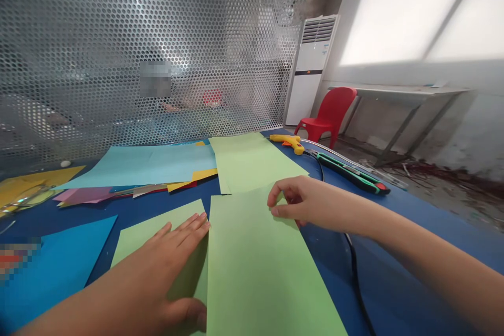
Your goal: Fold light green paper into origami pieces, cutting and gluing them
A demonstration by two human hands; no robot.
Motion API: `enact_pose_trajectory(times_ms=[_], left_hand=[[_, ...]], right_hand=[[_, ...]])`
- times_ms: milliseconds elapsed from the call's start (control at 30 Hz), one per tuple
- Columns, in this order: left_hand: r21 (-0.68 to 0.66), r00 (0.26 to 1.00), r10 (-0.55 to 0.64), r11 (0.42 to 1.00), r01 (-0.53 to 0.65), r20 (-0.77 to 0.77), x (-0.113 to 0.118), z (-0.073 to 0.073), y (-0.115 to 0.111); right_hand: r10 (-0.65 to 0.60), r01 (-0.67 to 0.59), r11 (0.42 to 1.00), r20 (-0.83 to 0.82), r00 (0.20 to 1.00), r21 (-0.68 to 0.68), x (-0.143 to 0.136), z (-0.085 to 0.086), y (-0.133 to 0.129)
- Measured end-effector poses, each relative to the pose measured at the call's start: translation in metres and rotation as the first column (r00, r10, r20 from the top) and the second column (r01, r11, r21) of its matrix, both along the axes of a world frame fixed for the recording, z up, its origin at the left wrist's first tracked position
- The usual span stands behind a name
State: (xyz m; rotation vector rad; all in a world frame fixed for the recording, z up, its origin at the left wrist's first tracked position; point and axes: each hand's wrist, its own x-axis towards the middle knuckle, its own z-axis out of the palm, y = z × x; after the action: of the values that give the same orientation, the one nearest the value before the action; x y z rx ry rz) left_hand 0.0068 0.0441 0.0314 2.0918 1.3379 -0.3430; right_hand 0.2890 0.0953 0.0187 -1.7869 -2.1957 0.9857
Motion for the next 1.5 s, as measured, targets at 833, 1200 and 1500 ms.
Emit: enact_pose_trajectory(times_ms=[833, 1200, 1500], left_hand=[[0.015, 0.937, -0.327, 0.943, 0.331, -0.118, -0.011, -0.008, 0.006], [-0.085, 0.947, -0.316, 0.947, 0.311, -0.056, -0.010, -0.004, 0.008], [-0.142, 0.941, -0.314, 0.944, 0.297, -0.124, 0.004, -0.008, 0.002]], right_hand=[[-0.048, 0.048, 0.999, -0.030, 0.998, 0.011, 0.006, 0.008, 0.001], [-0.023, 0.020, 0.989, -0.015, 1.000, -0.146, 0.016, 0.007, 0.000], [0.071, -0.071, 0.961, -0.007, 0.997, -0.268, 0.015, 0.018, -0.004]])
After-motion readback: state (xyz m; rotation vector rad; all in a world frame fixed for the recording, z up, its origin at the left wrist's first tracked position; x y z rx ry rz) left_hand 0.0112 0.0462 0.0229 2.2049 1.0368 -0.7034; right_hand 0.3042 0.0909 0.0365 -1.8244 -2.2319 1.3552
